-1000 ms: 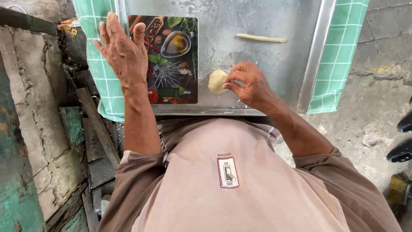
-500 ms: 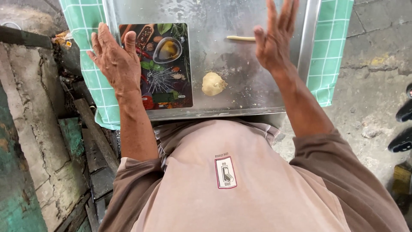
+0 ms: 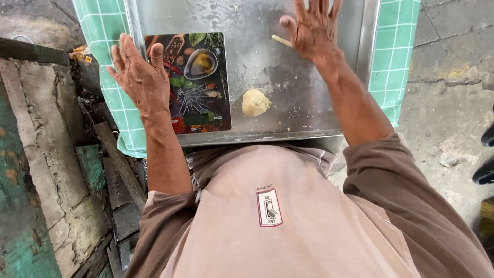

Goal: Rolling and twisting dough into snack shapes on a metal tray.

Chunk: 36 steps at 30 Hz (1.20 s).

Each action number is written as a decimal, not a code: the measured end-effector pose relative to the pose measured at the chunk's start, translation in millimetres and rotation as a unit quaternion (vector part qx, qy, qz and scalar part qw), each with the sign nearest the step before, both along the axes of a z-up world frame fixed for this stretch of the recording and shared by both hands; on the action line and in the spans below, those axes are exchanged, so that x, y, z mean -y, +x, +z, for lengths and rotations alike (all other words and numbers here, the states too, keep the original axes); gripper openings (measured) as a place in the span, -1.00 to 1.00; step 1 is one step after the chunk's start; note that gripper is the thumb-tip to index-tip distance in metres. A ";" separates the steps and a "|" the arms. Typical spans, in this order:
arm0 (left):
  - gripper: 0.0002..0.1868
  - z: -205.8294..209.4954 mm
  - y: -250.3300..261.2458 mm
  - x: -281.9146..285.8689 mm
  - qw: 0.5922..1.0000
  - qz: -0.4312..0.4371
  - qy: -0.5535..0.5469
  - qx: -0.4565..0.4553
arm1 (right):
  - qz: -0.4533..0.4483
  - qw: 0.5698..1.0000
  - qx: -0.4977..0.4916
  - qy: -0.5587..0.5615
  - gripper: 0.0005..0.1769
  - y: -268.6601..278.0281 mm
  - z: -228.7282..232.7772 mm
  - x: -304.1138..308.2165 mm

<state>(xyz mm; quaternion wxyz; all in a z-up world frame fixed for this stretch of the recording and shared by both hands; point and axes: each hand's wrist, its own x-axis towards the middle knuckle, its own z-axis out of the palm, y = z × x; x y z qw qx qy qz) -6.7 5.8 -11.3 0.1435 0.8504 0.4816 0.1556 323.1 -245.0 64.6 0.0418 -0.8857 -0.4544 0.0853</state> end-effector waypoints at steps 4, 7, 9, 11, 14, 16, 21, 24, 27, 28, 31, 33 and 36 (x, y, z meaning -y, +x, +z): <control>-0.13 18.1 4.0 4.9 1.000 -0.003 -0.013 -0.002 | 0.003 0.995 0.083 -0.046 -0.02 -12.9 -64.9 52.5; -0.18 14.8 2.5 3.4 1.000 0.004 -0.021 0.000 | -0.032 0.998 -0.014 -0.057 0.11 -14.3 -47.8 53.9; -0.20 8.2 -0.6 5.1 1.000 0.002 -0.018 0.002 | -0.042 0.996 -0.041 0.065 -0.07 -17.4 -26.8 60.0; -0.23 14.6 0.8 4.9 1.000 0.005 -0.010 0.006 | -0.046 0.978 -0.067 0.192 -0.22 -14.3 -6.5 64.7; -0.12 23.7 4.1 6.0 1.000 0.000 -0.014 0.006 | 0.064 0.967 -0.015 0.246 -0.73 -16.7 20.6 84.2; -0.15 9.1 2.1 3.0 1.000 0.002 -0.016 -0.001 | 0.062 0.982 -0.102 0.149 -0.60 -30.4 41.0 101.1; -0.20 1.9 2.1 1.9 1.000 0.000 0.001 -0.009 | 0.047 0.992 0.058 0.099 -0.89 -32.3 19.3 120.8; -0.21 2.6 -0.2 2.3 1.000 -0.001 0.012 -0.007 | 0.079 0.991 0.063 0.082 -0.67 -46.1 12.6 98.6; -0.22 -7.0 -0.7 -0.7 0.999 -0.007 0.030 0.008 | 0.109 0.986 0.051 0.112 -0.71 -46.4 -21.5 71.7; -0.23 -12.8 -4.6 -0.4 0.999 -0.013 0.043 0.015 | 0.119 0.977 0.061 0.165 -0.82 -47.0 -37.2 63.8; -0.19 0.1 0.3 2.4 1.000 -0.001 0.014 0.013 | 0.164 0.969 0.039 0.183 -0.74 -56.8 -15.7 46.4; -0.18 5.5 1.3 2.9 1.000 -0.004 0.011 0.013 | 0.143 0.965 -0.004 0.220 -0.76 -54.0 -6.1 49.2; -0.16 6.6 0.6 3.1 1.000 -0.004 0.002 0.010 | 0.053 0.968 -0.050 0.240 -0.57 -44.0 -7.4 70.6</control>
